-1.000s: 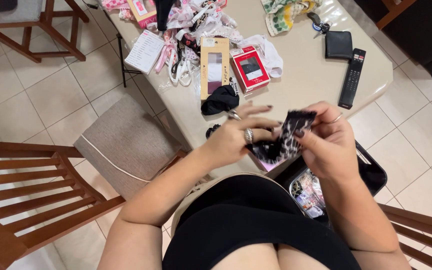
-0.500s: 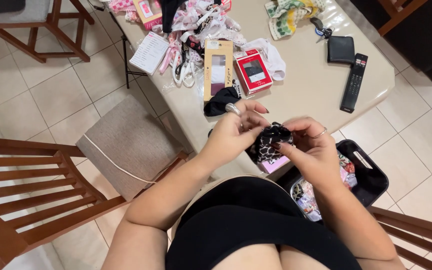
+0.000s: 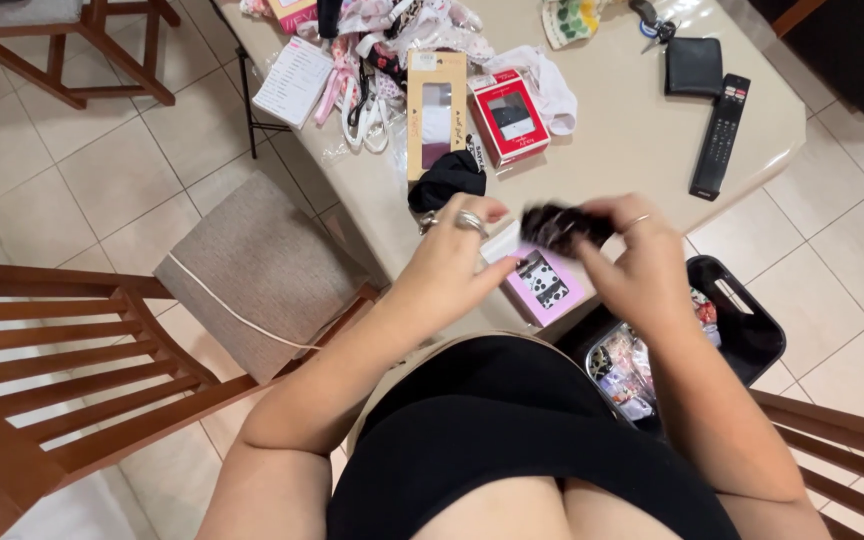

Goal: The person sits at a table and organizes small items, including hair accessories and socks, by placing them into boxes and a black tray. The person handles each item individually, folds or arranges them, and places them into packaging or the tray.

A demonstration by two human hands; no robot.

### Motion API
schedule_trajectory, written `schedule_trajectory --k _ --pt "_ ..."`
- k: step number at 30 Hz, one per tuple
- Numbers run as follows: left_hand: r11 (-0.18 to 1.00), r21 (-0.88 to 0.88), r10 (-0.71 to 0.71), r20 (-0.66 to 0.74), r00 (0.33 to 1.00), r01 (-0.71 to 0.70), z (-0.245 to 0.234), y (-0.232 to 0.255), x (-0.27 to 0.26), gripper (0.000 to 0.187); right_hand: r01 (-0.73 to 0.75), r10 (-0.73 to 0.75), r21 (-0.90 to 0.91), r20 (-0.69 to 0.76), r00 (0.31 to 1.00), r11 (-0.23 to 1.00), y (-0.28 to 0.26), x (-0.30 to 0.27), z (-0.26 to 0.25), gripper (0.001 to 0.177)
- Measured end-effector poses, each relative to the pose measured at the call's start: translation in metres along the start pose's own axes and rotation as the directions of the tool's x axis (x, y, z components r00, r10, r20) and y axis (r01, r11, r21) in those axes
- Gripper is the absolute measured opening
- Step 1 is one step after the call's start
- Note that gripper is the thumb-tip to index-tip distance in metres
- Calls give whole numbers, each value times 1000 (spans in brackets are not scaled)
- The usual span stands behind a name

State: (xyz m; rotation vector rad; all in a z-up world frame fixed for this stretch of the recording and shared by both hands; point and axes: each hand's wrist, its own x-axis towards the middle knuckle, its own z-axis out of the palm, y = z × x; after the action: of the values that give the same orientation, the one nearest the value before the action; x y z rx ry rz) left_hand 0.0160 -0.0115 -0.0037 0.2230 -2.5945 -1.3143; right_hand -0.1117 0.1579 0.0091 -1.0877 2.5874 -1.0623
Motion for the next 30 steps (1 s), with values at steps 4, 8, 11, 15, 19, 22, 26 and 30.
schedule_trajectory --k 4,8,11,15,19,22,26,30 --pt "947 -247 -162 184 970 205 23 -11 3 53 120 -102 52 -261 960 991 19 0 31 24" --pt "821 -493 -249 144 958 288 48 -18 4 58 -150 157 333 5 988 931 32 -1 59 22" --pt "708 -647 -307 80 948 284 50 -14 2 51 -308 275 504 141 951 807 45 7 68 19" --pt "481 -853 -348 27 937 203 80 -46 5 47 -230 171 687 154 973 689 69 11 80 16" --pt "312 -918 -395 110 912 246 77 -42 6 47 -410 303 798 297 906 442 57 9 77 20" --pt "364 -895 -384 107 917 257 71 -39 10 44 -495 287 807 415 863 322 82 5 85 19" --pt "263 -905 -383 220 897 335 96 -69 12 47 -464 280 802 380 882 375 104 6 98 19" --pt "505 -757 -424 202 883 415 119 -116 10 48 -470 364 811 345 865 349 137 8 109 18"
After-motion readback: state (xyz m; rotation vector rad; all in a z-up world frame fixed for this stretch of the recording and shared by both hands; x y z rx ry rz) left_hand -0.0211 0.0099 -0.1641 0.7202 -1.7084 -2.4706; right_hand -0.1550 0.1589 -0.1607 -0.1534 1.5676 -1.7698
